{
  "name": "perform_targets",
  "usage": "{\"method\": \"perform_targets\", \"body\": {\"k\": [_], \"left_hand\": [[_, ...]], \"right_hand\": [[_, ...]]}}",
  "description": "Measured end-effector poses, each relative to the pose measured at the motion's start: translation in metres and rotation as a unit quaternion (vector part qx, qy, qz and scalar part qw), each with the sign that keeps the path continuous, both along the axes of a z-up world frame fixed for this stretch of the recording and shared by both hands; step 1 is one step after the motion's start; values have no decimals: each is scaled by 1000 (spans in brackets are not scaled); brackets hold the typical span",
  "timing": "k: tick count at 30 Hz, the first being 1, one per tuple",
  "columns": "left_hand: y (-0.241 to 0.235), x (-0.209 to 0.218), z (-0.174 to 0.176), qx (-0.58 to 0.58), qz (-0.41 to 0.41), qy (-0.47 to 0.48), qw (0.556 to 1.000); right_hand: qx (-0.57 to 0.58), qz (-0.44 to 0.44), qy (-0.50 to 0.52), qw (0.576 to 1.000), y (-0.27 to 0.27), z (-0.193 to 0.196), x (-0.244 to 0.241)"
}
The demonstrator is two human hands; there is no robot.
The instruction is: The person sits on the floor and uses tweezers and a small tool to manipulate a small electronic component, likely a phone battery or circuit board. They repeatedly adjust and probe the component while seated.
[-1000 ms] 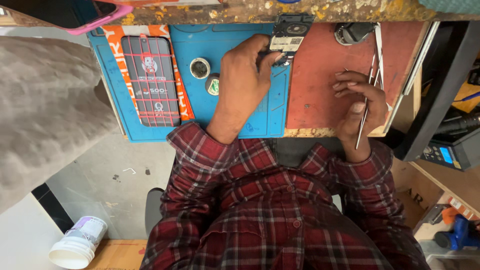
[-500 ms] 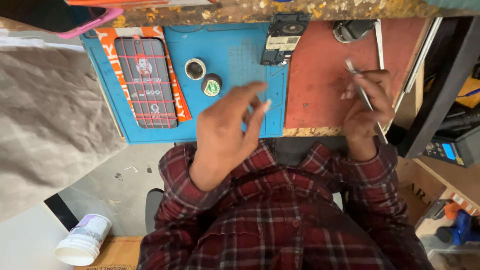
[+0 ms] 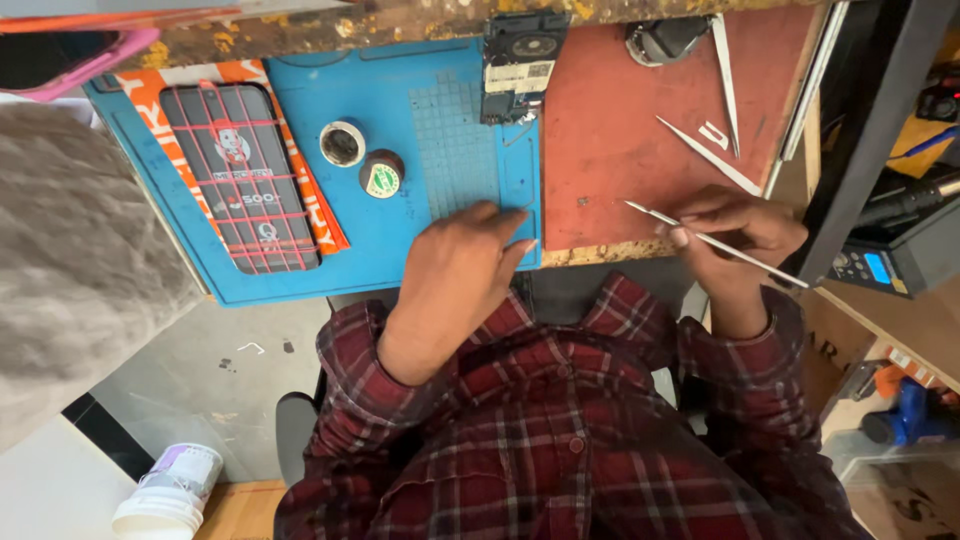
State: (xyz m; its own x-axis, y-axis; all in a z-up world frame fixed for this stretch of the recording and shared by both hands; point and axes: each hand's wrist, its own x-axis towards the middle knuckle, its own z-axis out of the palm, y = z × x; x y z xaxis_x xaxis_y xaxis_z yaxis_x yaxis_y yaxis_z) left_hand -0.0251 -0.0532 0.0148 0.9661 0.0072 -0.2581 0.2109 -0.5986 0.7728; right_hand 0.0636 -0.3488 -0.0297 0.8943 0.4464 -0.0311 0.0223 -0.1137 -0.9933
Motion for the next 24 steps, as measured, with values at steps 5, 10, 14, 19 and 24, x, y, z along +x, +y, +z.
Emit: {"method": "perform_targets", "body": {"k": [5, 10, 14, 19, 24], "left_hand": [[0, 1, -4, -8, 3, 18, 1000], [1, 2, -6, -19, 10, 24, 999], [3, 2, -8, -39, 18, 37, 998], [5, 2, -9, -59, 22, 55, 997], [6, 3, -11, -75, 33, 45, 996]], "right_hand": [[-53, 16, -36, 998, -1, -2, -6], [-76, 37, -30, 996, 6, 3, -7], [-87, 34, -34, 995, 8, 3, -7], [-94, 33, -37, 994, 5, 1, -9], [-98, 35, -42, 994, 3, -2, -10]]}}
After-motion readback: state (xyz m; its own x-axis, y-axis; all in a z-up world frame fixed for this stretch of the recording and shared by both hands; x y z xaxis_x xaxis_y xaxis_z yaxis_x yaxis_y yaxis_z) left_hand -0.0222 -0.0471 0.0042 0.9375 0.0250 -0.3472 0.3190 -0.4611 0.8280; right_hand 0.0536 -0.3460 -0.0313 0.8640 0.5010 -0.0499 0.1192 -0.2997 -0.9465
